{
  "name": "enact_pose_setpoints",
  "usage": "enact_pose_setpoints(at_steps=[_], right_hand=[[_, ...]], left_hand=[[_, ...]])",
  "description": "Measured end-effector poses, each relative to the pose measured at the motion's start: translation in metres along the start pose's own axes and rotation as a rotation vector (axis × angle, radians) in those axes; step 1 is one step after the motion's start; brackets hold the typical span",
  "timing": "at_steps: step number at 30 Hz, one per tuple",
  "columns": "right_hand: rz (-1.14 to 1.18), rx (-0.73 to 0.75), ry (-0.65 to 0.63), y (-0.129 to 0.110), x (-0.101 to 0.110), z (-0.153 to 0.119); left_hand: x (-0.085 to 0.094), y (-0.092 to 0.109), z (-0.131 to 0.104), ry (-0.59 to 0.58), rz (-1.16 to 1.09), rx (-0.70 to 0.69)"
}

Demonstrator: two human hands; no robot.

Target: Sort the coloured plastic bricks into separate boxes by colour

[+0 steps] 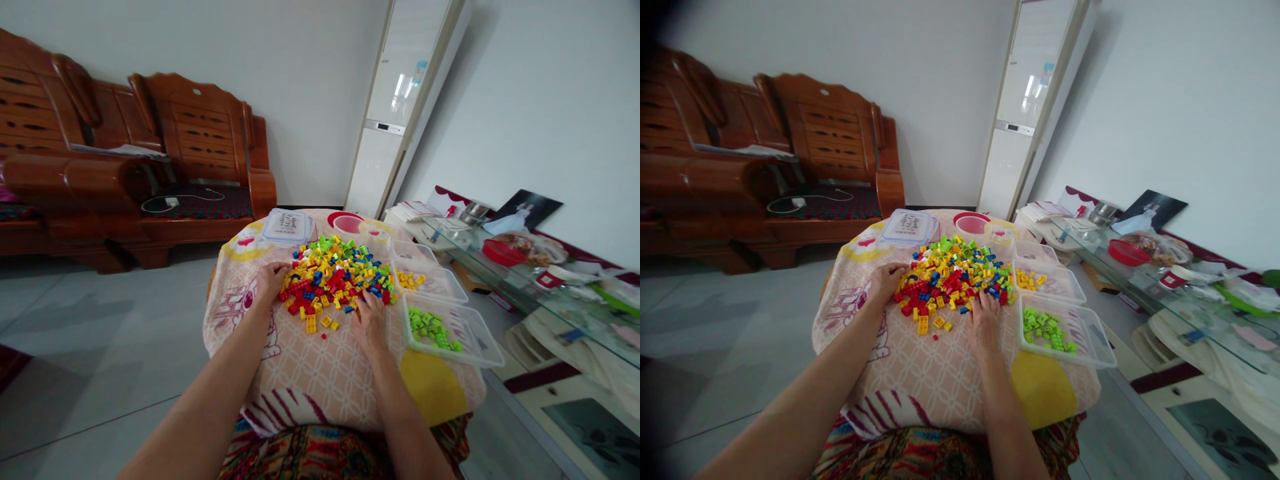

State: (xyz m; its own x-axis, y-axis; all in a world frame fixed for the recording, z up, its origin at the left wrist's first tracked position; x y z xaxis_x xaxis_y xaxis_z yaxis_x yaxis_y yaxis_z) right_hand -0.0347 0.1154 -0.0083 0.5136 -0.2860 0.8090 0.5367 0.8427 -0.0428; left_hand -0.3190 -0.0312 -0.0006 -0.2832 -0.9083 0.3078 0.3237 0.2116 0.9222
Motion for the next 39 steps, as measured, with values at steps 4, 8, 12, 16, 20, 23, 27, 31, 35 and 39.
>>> enact_pose_setpoints(at_steps=[4, 8, 12, 16, 20, 23, 27, 31, 35, 39], right_hand=[[0.019, 0.010, 0.015, 0.000, 0.000, -0.001], [0.096, -0.040, 0.091, 0.003, 0.003, 0.000], [0.156, -0.111, 0.176, 0.008, 0.008, 0.001], [0.171, -0.147, 0.219, 0.009, 0.010, -0.002], [0.139, -0.159, 0.206, 0.011, 0.010, 0.001], [0.050, -0.204, 0.155, 0.023, 0.015, 0.017], [-0.082, -0.322, 0.136, 0.061, 0.037, 0.055], [-0.146, -0.475, 0.231, 0.099, 0.058, 0.078], [-0.039, -0.353, 0.255, 0.085, 0.048, 0.062], [0.073, -0.194, 0.238, 0.040, 0.024, 0.022]], left_hand=[[-0.001, -0.001, 0.001, -0.004, -0.013, -0.008], [-0.001, -0.003, 0.001, -0.005, -0.029, -0.019], [-0.001, -0.003, 0.001, -0.013, -0.035, -0.030], [-0.001, -0.004, 0.002, -0.018, -0.030, -0.023], [-0.001, -0.004, 0.003, -0.024, -0.024, -0.027], [-0.001, -0.004, 0.003, -0.023, -0.022, -0.030], [0.000, -0.004, 0.004, -0.019, -0.019, -0.030], [0.000, -0.005, 0.005, -0.024, -0.012, -0.028], [-0.001, -0.005, 0.004, -0.028, -0.037, -0.035], [0.000, -0.004, 0.003, -0.016, -0.021, -0.020]])
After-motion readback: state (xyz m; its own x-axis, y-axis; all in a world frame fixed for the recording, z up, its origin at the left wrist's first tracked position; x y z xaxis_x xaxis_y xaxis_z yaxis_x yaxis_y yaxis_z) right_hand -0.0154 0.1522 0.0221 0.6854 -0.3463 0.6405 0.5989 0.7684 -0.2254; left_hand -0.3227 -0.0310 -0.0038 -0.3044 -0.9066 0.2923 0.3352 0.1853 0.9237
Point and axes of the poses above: each hand's wrist, its own z-axis towards the middle knuckle, its own x-axis out of the back of the hand, y = z × x, the point moved 5 cm from there along z, towards the middle knuckle, and after that the axes turned 13 degrees about -z, right-handed, at the moved point
